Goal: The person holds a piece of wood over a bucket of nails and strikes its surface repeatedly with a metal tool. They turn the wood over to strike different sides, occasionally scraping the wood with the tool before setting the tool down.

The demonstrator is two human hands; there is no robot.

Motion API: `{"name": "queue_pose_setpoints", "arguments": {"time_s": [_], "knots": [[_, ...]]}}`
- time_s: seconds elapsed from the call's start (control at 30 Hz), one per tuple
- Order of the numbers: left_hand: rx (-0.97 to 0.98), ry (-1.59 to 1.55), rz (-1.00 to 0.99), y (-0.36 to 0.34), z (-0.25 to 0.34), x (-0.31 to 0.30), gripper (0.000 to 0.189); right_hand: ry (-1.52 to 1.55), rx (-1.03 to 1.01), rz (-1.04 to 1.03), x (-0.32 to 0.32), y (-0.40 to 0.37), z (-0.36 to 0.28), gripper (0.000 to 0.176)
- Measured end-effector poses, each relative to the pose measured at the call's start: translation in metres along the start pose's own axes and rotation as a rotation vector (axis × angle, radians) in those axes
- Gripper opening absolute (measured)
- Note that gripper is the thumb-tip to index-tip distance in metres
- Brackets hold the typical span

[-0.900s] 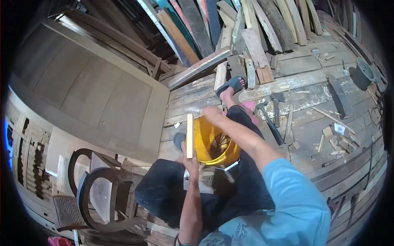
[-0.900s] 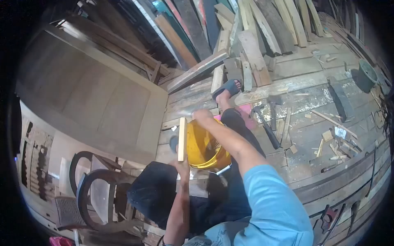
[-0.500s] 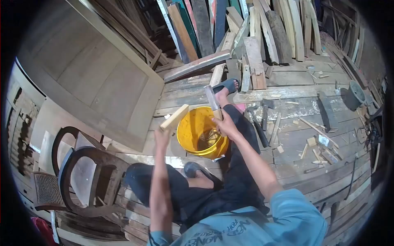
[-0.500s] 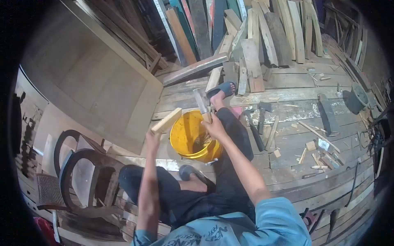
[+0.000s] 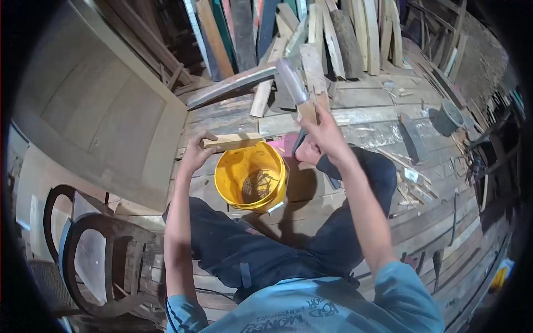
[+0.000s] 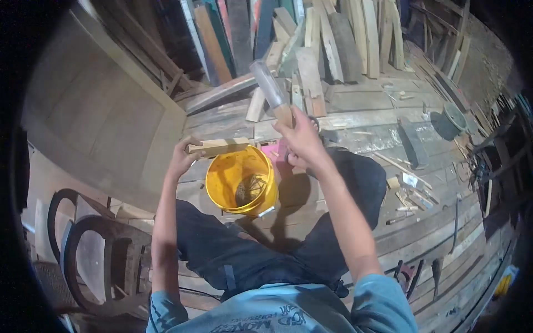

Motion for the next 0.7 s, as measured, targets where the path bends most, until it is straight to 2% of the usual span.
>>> {"name": "queue_pose_setpoints", "arguments": {"time_s": [0.03, 0.13, 0.27, 0.3, 0.37, 0.43, 0.47, 0.5, 0.53, 0.6, 0.7], "knots": [[-0.008, 0.009, 0.031, 0.004, -0.003, 0.006, 0.024, -0.116, -0.120, 0.060, -0.014, 0.005, -0.015, 0.048], [0.144, 0.017, 0.058, 0.011, 0.011, 0.040, 0.022, -0.375, -0.266, 0.172, -0.042, 0.008, -0.046, 0.049], [0.108, 0.254, 0.002, 0.014, 0.015, 0.081, 0.021, -0.450, -0.224, 0.142, -0.049, -0.005, -0.063, 0.046], [0.338, 0.386, -0.019, 0.012, 0.029, 0.092, 0.023, -0.436, -0.225, 0.156, -0.049, 0.000, -0.057, 0.044], [0.406, 0.557, -0.071, 0.007, 0.021, 0.107, 0.023, -0.399, -0.230, 0.173, -0.045, 0.015, -0.037, 0.041], [0.455, 0.650, -0.170, 0.002, -0.001, 0.123, 0.021, -0.252, -0.105, 0.115, -0.028, 0.033, -0.015, 0.041], [0.463, 0.717, -0.213, -0.007, -0.020, 0.130, 0.019, -0.173, -0.045, 0.088, -0.019, 0.041, -0.004, 0.041], [0.472, 0.787, -0.258, -0.018, -0.027, 0.139, 0.018, -0.220, 0.025, 0.094, -0.013, 0.050, 0.012, 0.045], [0.484, 0.857, -0.298, -0.024, -0.031, 0.147, 0.017, -0.284, 0.026, 0.087, -0.006, 0.068, 0.036, 0.046], [0.412, 0.799, -0.255, -0.023, -0.027, 0.146, 0.015, -0.285, -0.009, 0.054, 0.016, 0.087, 0.057, 0.045], [0.300, 0.789, -0.289, -0.026, -0.032, 0.151, 0.036, -0.400, -0.058, -0.008, 0.049, 0.102, 0.069, 0.042]]}}
Point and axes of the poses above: each hand's wrist, its own y-axis towards the middle knuckle, its own x-axis out of the palm, z = x × y, the point moved 10 cm from there along y, towards the middle knuckle, and after that the axes turned 12 degrees about -y, right-handed, at the moved point
